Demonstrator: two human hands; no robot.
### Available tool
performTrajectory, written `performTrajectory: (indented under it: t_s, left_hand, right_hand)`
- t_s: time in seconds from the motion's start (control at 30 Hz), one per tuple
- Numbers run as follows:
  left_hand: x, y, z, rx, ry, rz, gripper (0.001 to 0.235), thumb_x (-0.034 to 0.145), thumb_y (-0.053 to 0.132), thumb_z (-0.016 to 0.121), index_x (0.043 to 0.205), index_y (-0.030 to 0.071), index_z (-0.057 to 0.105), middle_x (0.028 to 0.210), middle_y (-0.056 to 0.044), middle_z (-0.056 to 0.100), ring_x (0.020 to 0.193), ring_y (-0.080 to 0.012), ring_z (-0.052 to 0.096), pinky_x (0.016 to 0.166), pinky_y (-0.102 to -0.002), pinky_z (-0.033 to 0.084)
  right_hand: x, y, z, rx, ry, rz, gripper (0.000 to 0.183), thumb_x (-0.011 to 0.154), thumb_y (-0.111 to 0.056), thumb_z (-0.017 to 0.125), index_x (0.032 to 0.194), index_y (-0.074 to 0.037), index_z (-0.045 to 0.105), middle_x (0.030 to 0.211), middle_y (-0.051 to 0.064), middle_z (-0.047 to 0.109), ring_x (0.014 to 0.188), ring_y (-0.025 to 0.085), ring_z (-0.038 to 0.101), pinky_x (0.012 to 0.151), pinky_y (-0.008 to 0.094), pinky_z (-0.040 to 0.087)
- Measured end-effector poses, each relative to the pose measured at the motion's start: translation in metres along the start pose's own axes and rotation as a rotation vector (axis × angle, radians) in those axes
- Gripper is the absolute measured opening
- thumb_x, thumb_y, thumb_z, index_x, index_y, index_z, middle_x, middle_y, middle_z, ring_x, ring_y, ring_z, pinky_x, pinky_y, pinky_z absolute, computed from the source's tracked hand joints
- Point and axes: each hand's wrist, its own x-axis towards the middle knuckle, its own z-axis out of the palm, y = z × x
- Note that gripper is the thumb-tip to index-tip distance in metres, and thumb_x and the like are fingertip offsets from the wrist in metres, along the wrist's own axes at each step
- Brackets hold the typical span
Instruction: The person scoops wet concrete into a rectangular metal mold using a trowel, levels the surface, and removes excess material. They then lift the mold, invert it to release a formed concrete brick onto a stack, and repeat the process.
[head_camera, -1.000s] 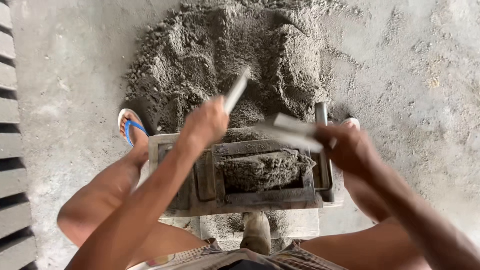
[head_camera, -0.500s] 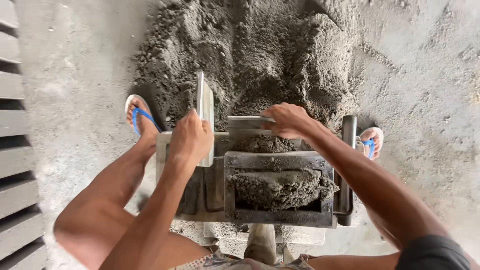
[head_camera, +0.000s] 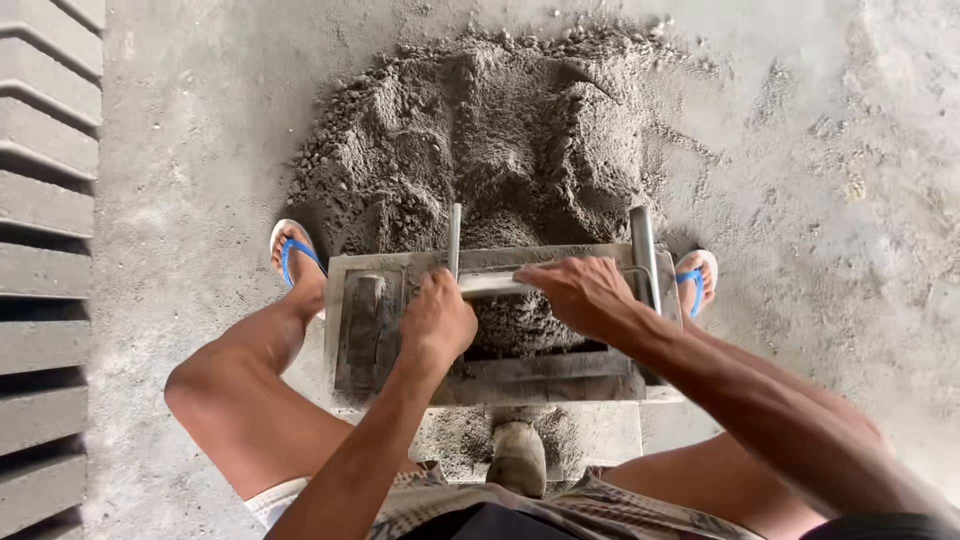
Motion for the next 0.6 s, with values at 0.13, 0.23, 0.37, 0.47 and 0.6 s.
performTrajectory:
  t_s: [0.13,0.23,0.37,0.47,0.6]
  left_hand:
    - [0.004,-0.021,0.027,0.102,-0.085,0.076,0.047,0.085,0.010,0.037,0.128,-0.009,0.032,0.123,-0.027,0.041,0.095,-0.0438,0.059,0.073,-0.050,0.056]
    - [-0.013,-0.016,0.028,0.094,-0.108,0.094,0.048,0.085,0.008,0.041,0.128,-0.011,0.031,0.124,-0.029,0.039,0.093,-0.0454,0.059,0.072,-0.053,0.056]
    - [-0.008,-0.014,0.057,0.054,-0.123,0.052,0.050,0.085,0.016,0.048,0.125,-0.010,0.034,0.122,-0.027,0.040,0.095,-0.0481,0.059,0.074,-0.054,0.054]
    - [-0.022,-0.005,0.063,-0.017,-0.145,0.059,0.049,0.085,0.016,0.047,0.124,-0.012,0.035,0.116,-0.028,0.042,0.091,-0.0455,0.060,0.070,-0.050,0.055]
    - [-0.021,-0.002,0.023,-0.094,-0.129,-0.007,0.044,0.084,0.009,0.043,0.124,-0.010,0.039,0.112,-0.026,0.046,0.088,-0.0450,0.062,0.068,-0.049,0.056]
  right_hand:
    - [-0.026,-0.014,0.008,-0.023,0.138,-0.043,0.036,0.091,-0.003,0.034,0.106,-0.016,0.063,0.108,0.007,0.067,0.050,0.010,0.061,0.038,0.020,0.040]
    - [-0.056,-0.048,-0.038,-0.212,0.065,0.203,0.038,0.087,-0.001,0.042,0.114,-0.019,0.059,0.106,0.006,0.069,0.059,0.013,0.066,0.045,0.023,0.047]
    - [-0.074,-0.011,0.004,-0.113,0.054,0.521,0.064,0.086,-0.010,0.050,0.144,-0.022,0.027,0.103,0.012,0.064,0.076,0.024,0.067,0.065,0.039,0.056]
    - [-0.073,-0.073,-0.006,0.207,0.110,0.562,0.057,0.084,0.003,0.038,0.140,-0.004,0.030,0.100,0.019,0.065,0.070,0.026,0.066,0.071,0.042,0.055]
    - [-0.096,-0.021,-0.015,0.096,0.141,0.580,0.059,0.081,-0.008,0.040,0.139,-0.016,0.033,0.085,0.015,0.063,0.073,0.034,0.068,0.059,0.051,0.055]
